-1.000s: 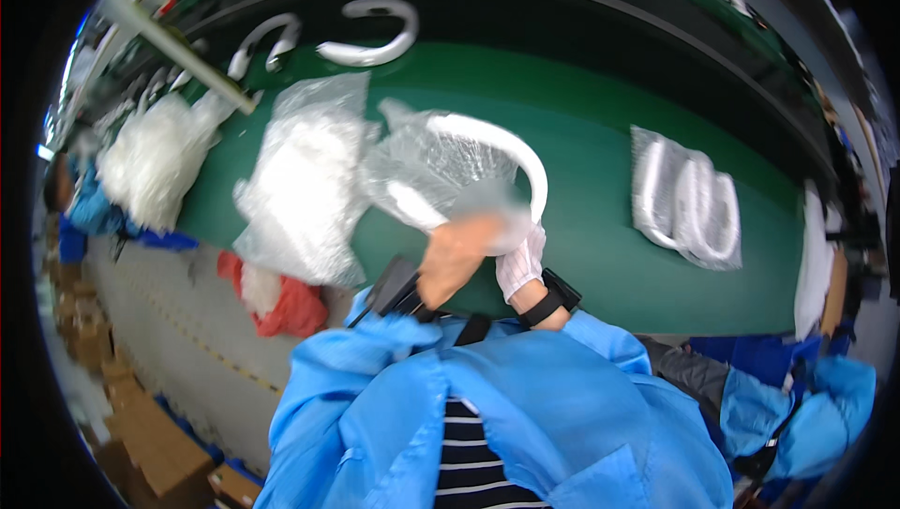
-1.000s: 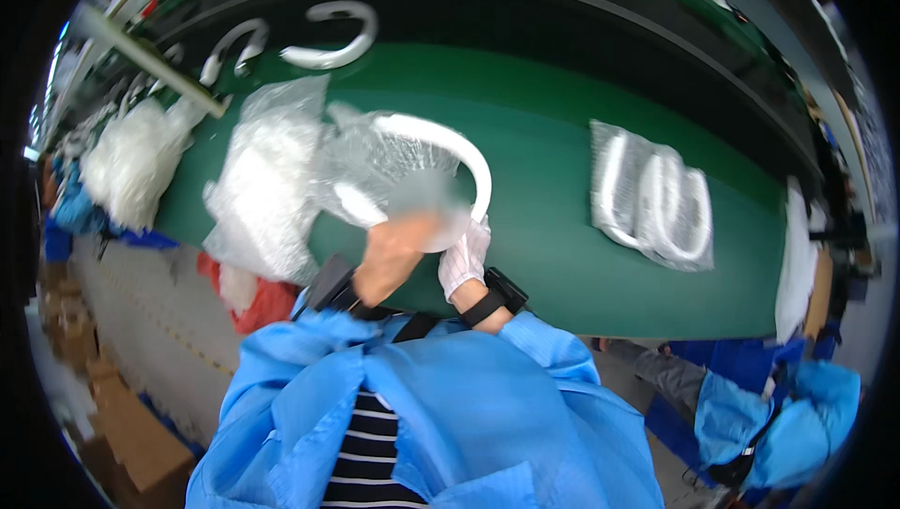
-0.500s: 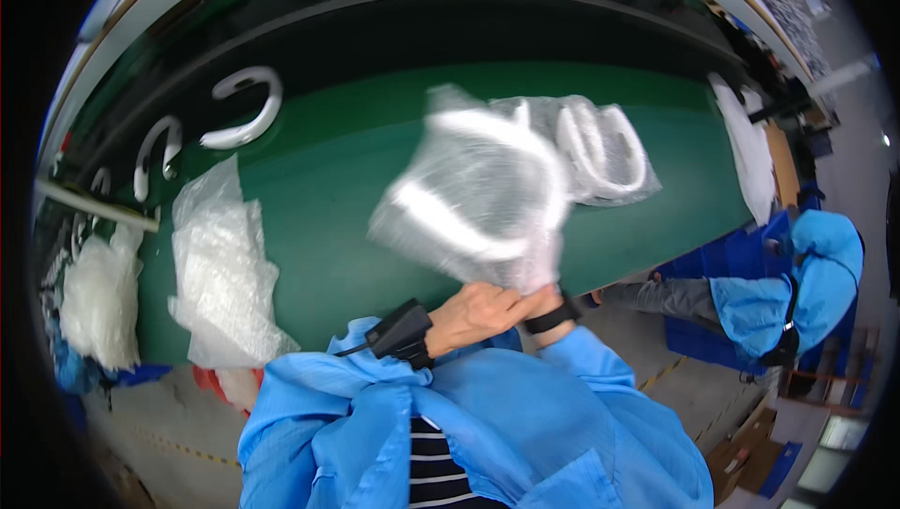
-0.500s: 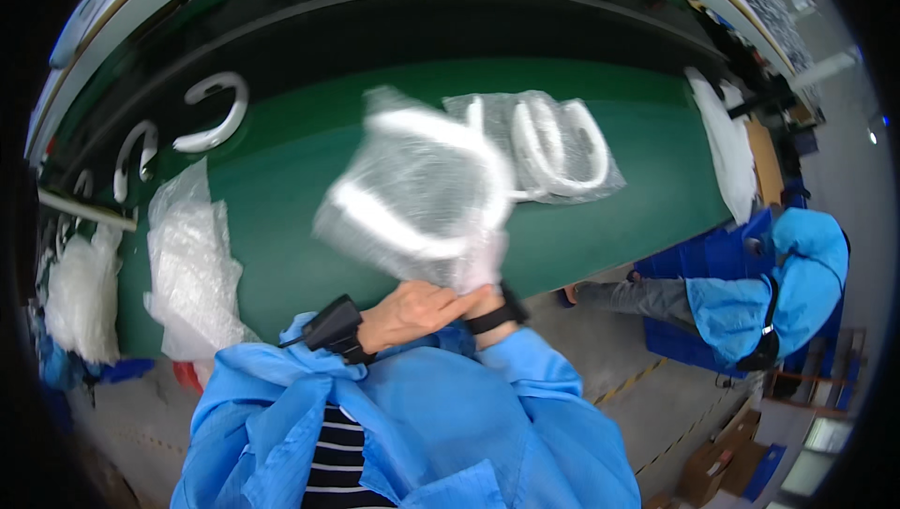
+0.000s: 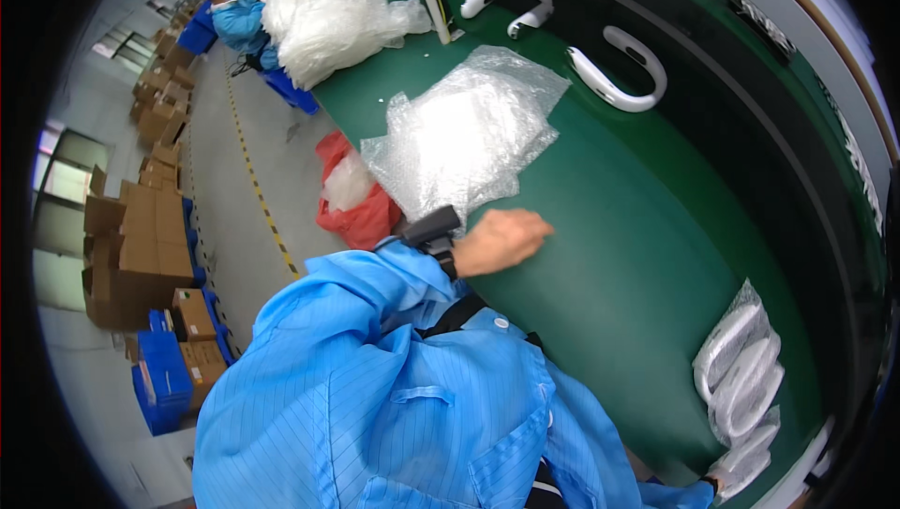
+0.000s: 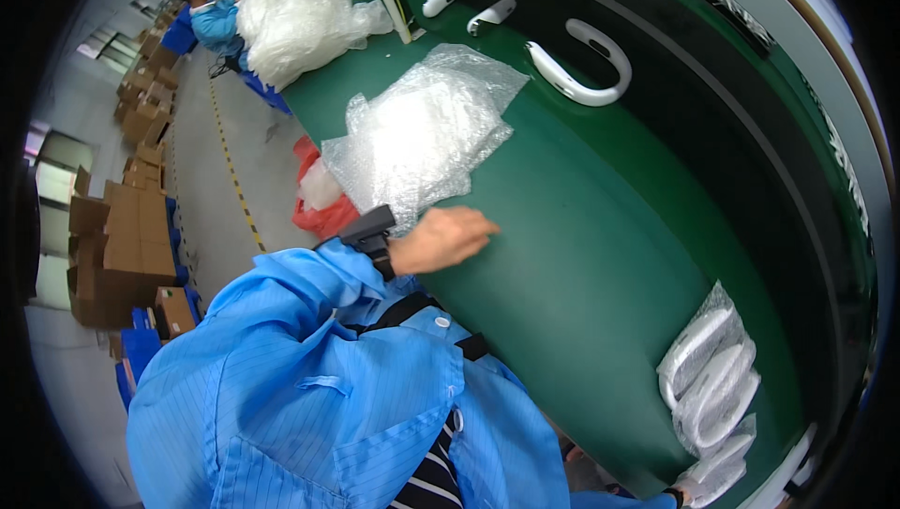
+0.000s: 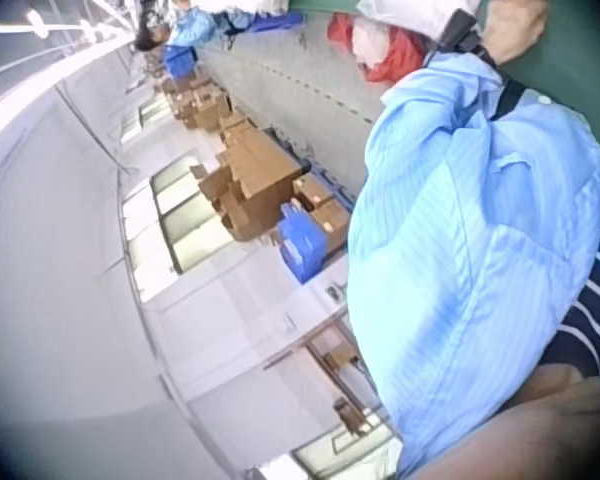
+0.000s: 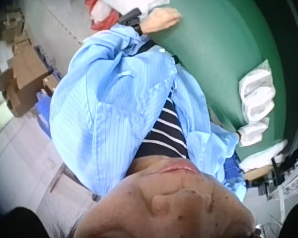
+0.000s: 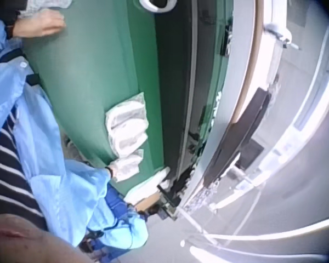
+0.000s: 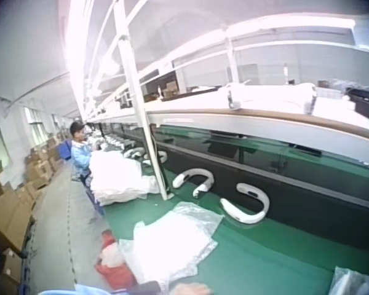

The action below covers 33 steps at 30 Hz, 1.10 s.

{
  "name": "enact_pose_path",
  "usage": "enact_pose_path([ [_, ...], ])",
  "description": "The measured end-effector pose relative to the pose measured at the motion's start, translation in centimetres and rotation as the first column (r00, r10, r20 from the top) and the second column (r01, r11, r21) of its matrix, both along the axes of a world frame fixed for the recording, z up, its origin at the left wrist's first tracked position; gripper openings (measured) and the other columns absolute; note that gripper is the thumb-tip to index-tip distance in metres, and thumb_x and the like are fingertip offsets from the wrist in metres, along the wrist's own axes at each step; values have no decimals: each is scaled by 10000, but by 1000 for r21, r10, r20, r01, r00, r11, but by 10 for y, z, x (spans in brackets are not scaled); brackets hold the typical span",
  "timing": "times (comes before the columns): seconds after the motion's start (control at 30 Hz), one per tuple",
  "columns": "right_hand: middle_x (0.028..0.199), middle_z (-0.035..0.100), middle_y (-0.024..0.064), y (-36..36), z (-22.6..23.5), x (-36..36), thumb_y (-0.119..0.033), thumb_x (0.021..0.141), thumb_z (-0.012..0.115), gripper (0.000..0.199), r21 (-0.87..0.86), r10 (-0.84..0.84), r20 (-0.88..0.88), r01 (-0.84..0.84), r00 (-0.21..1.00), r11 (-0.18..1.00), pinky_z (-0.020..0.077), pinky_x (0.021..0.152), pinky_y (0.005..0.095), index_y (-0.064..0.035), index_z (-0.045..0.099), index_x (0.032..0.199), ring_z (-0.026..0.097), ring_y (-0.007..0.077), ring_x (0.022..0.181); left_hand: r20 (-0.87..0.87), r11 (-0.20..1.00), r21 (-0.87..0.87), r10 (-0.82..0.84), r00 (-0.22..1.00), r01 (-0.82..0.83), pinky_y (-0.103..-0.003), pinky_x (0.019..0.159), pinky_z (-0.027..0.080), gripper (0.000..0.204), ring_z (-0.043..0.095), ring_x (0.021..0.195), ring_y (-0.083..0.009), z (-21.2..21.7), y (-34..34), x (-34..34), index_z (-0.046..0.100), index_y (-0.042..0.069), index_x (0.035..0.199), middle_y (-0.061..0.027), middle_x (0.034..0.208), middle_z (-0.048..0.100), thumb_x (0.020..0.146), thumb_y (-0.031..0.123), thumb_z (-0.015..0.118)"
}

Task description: Wrapping white curved plastic products in bubble wrap on an assembly line.

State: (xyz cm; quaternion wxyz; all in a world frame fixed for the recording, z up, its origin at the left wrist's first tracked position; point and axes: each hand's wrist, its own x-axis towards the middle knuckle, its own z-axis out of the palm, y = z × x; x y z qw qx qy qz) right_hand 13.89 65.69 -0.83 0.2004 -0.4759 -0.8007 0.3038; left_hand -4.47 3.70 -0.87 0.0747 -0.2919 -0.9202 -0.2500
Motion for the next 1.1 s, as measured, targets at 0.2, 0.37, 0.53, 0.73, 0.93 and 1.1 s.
enact_pose_path([
  [0.2, 1242, 511, 119, -35, 19, -12, -254, 924, 392, 463, -183, -189, -302, 137, 935, 973, 383, 962, 330, -19, 397, 1322, 497, 257, 1126, 52, 814, -45, 580, 813, -579, -379, 738, 458, 363, 548, 889, -302, 8, -87, -3, 524, 37, 989, -135, 931, 537, 731, 243, 674],
  [0.37, 1012, 577, 125, -170, 31, -86, -318, 944, 377, 415, 315, 146, 128, -180, 981, 932, 456, 821, 352, 10, 578, 1099, 561, 249, 935, 119, 823, -284, 540, 833, -492, -372, 775, 454, 462, 532, 969, -298, -2, -112, 32, 518, 30, 990, -138, 990, 521, 648, 245, 742],
  [0.53, 883, 544, 57, -291, -2, -301, -312, 924, 469, 328, -281, 650, -245, -694, 720, 663, 459, 635, 263, -25, 556, 1054, 516, 134, 736, -36, 899, -179, 400, 916, -400, -374, 798, 453, 394, 524, 1006, -311, -19, -118, 27, 525, 46, 975, -122, 1007, 513, 622, 92, 694],
  [0.73, 666, 493, 49, -321, -91, -533, -467, 820, 600, 429, -541, 526, -1, -443, 850, 715, 479, 465, 259, -39, 572, 813, 525, 145, 562, 4, 551, 298, 816, 578, -779, -323, 721, 445, 124, 544, 833, -250, 47, -126, 6, 588, 2, 890, -108, 900, 533, 774, 43, 601],
  [0.93, 853, 592, 111, -294, -138, -567, -332, 871, 520, 375, -706, 150, -240, -278, 959, 652, 515, 546, 327, 18, 570, 997, 601, 225, 696, 200, 403, 597, 763, 615, -694, -264, 716, 423, 167, 548, 772, -194, 93, -141, -43, 585, -4, 1000, -81, 883, 573, 863, 65, 520],
  [1.1, 887, 618, 173, -356, -77, -510, -402, 762, 644, 534, -233, 679, 185, -640, 710, 732, 512, 468, 329, 86, 577, 967, 637, 268, 639, -196, 911, 105, 412, 890, -398, -361, 813, 446, 243, 556, 932, -293, 46, -122, -103, 582, 55, 1050, -114, 1005, 577, 815, 118, 578],
])
